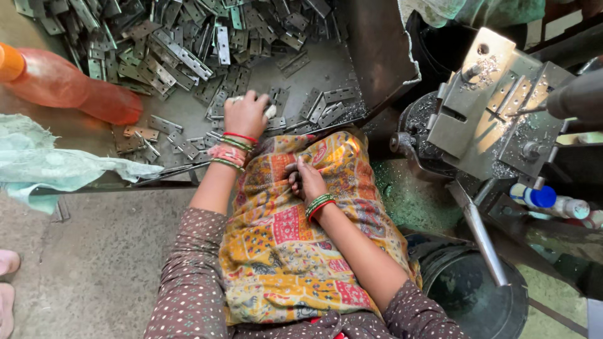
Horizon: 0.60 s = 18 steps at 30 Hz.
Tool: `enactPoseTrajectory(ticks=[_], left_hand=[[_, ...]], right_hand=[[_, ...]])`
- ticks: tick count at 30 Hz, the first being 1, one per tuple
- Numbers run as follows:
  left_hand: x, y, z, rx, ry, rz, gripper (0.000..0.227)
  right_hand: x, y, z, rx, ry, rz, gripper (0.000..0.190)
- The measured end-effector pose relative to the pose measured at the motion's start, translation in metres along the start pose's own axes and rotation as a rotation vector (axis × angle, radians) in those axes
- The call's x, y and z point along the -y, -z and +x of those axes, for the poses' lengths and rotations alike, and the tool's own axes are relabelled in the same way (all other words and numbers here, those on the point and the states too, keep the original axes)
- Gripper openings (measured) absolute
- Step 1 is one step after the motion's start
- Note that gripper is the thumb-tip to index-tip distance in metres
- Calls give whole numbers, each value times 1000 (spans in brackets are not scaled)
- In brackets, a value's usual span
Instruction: The person sits on the floor and repeatedly picks up small metal brackets from a pile, places them into a drill press, and operates the lever to drill holes. After drilling, the person removes the bracket and places it back into the pile.
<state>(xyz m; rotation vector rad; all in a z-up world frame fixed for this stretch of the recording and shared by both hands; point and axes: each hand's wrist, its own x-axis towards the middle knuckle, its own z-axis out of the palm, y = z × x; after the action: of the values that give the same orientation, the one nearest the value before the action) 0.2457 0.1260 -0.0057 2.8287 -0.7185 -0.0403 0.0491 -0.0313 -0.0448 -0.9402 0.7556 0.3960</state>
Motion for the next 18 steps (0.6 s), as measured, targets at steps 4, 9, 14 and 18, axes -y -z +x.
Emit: enactPoseTrajectory(ticks=[4,9,14,18], left_hand=[[-20,-29,57,-278,-93,-81,36],[-48,-52,111,-344,-4,-56,54],[-62,-47,61,-45,-104,-223,39],[-24,-23,18,-61,1,-330,36]], right_hand=[[5,3,1,-1,-11,3,46],[0,3,2,-48,-18,-11,46],[3,8,4,-61,-17,-41,46],[3,1,4,-52,-26,-35,45]])
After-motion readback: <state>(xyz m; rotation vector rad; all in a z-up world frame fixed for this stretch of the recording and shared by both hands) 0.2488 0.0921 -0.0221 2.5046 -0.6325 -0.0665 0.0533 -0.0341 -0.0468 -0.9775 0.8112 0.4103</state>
